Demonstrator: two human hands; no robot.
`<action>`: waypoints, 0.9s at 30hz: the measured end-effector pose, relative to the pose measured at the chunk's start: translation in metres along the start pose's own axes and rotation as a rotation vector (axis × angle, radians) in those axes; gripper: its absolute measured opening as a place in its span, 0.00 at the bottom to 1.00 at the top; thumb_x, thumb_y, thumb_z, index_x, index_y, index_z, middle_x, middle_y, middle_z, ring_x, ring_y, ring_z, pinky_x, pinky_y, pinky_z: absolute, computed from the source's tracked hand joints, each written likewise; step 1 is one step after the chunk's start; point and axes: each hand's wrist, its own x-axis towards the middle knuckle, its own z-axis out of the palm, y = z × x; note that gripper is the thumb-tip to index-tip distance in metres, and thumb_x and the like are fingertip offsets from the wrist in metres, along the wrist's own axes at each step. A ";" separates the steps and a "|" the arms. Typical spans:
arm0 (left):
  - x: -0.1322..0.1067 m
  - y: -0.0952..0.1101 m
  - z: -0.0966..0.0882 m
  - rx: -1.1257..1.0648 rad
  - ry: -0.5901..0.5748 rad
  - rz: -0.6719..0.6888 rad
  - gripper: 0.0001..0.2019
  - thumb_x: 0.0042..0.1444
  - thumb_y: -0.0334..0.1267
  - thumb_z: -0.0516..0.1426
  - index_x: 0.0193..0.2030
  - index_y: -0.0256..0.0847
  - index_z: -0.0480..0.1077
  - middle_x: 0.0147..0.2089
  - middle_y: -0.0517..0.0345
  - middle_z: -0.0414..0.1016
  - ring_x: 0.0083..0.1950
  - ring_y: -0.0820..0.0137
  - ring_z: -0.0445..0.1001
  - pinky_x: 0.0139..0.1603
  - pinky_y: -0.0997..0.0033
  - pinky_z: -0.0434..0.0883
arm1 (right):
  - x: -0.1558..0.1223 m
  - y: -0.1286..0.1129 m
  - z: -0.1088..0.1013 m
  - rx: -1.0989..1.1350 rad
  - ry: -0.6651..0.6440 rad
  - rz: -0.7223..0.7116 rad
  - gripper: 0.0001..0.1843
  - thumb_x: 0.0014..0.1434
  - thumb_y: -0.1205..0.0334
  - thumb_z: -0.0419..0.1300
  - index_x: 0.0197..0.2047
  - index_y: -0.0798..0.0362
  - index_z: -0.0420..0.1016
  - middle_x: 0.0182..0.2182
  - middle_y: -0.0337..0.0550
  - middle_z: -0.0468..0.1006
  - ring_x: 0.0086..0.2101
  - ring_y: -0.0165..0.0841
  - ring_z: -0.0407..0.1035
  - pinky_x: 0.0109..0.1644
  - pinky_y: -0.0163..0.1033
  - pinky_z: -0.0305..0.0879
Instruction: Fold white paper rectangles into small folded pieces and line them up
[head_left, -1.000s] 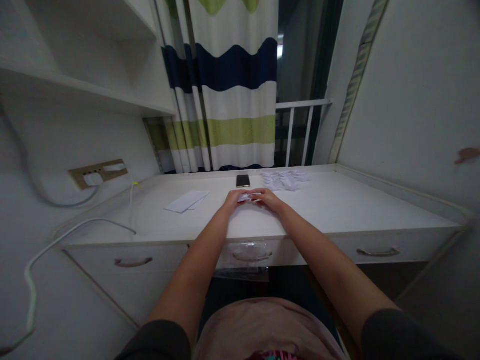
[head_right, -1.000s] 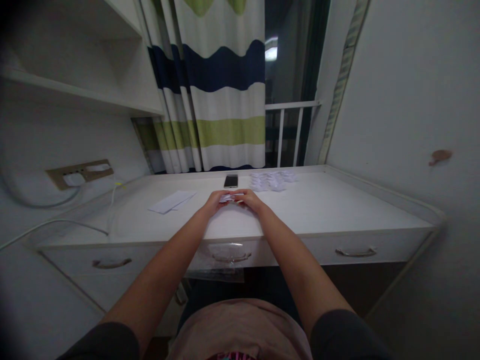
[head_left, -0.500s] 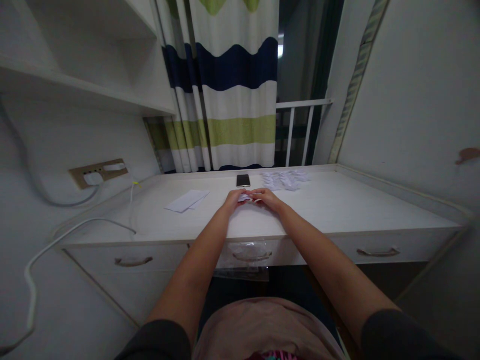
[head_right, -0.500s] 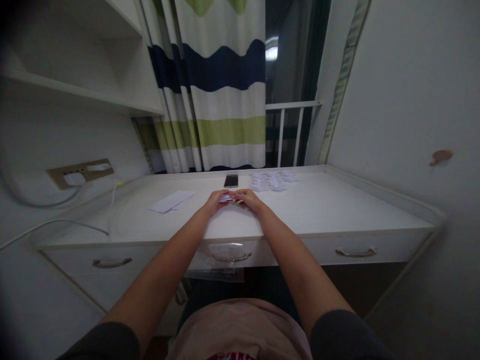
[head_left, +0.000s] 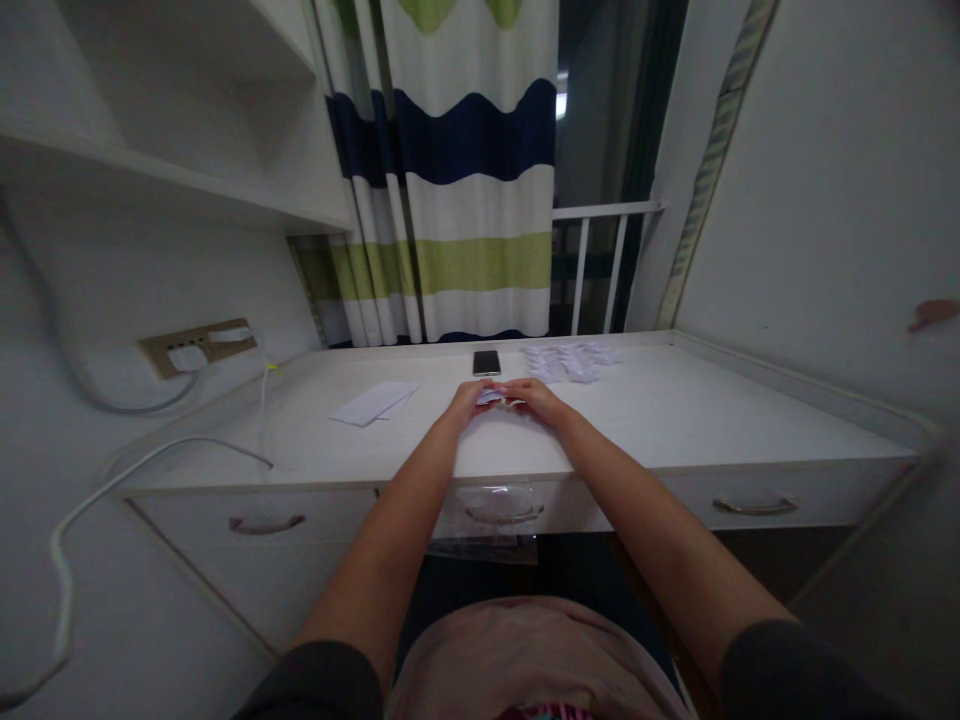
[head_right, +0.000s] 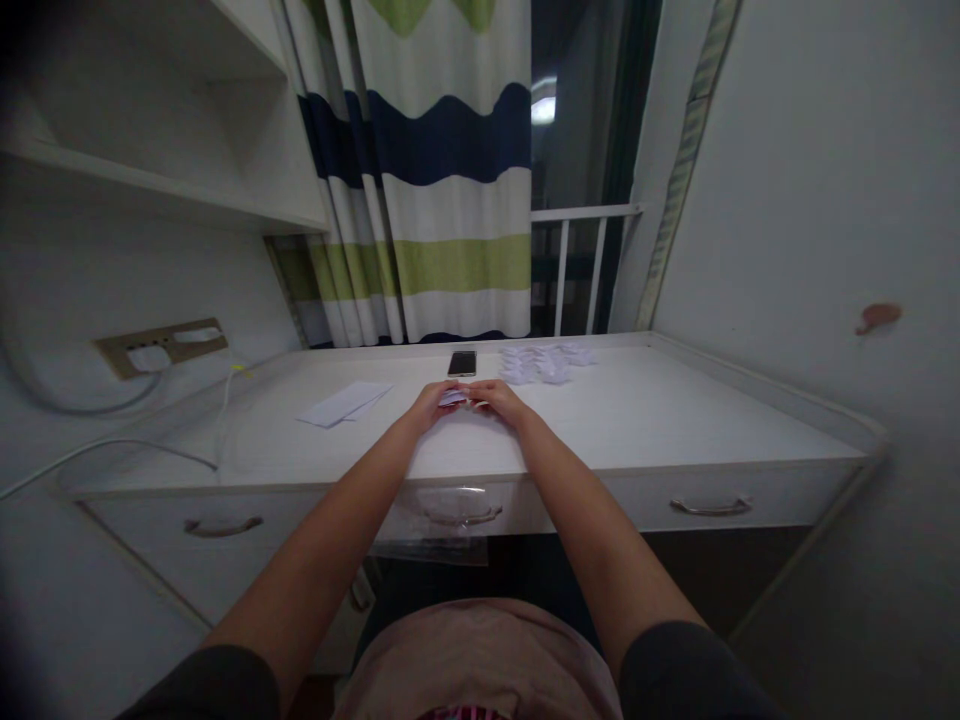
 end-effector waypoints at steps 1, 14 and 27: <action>0.001 0.000 0.000 -0.005 0.001 -0.002 0.05 0.43 0.36 0.60 0.27 0.36 0.72 0.28 0.54 0.73 0.30 0.72 0.71 0.31 0.74 0.66 | 0.000 0.000 0.000 0.007 0.006 0.011 0.13 0.39 0.56 0.68 0.29 0.54 0.79 0.23 0.40 0.76 0.24 0.26 0.65 0.27 0.31 0.57; -0.006 0.004 0.001 -0.020 -0.240 0.027 0.16 0.39 0.42 0.65 0.36 0.39 0.73 0.36 0.54 0.75 0.34 0.72 0.72 0.33 0.75 0.65 | 0.003 -0.006 -0.003 0.193 0.149 0.063 0.07 0.40 0.60 0.67 0.25 0.52 0.76 0.25 0.39 0.77 0.27 0.27 0.66 0.31 0.32 0.60; -0.005 0.004 0.001 -0.024 -0.222 0.011 0.15 0.39 0.42 0.64 0.35 0.38 0.73 0.36 0.53 0.75 0.33 0.71 0.73 0.33 0.73 0.66 | 0.003 -0.006 -0.002 0.241 0.189 0.087 0.06 0.41 0.62 0.66 0.24 0.53 0.73 0.22 0.38 0.75 0.24 0.26 0.64 0.28 0.31 0.60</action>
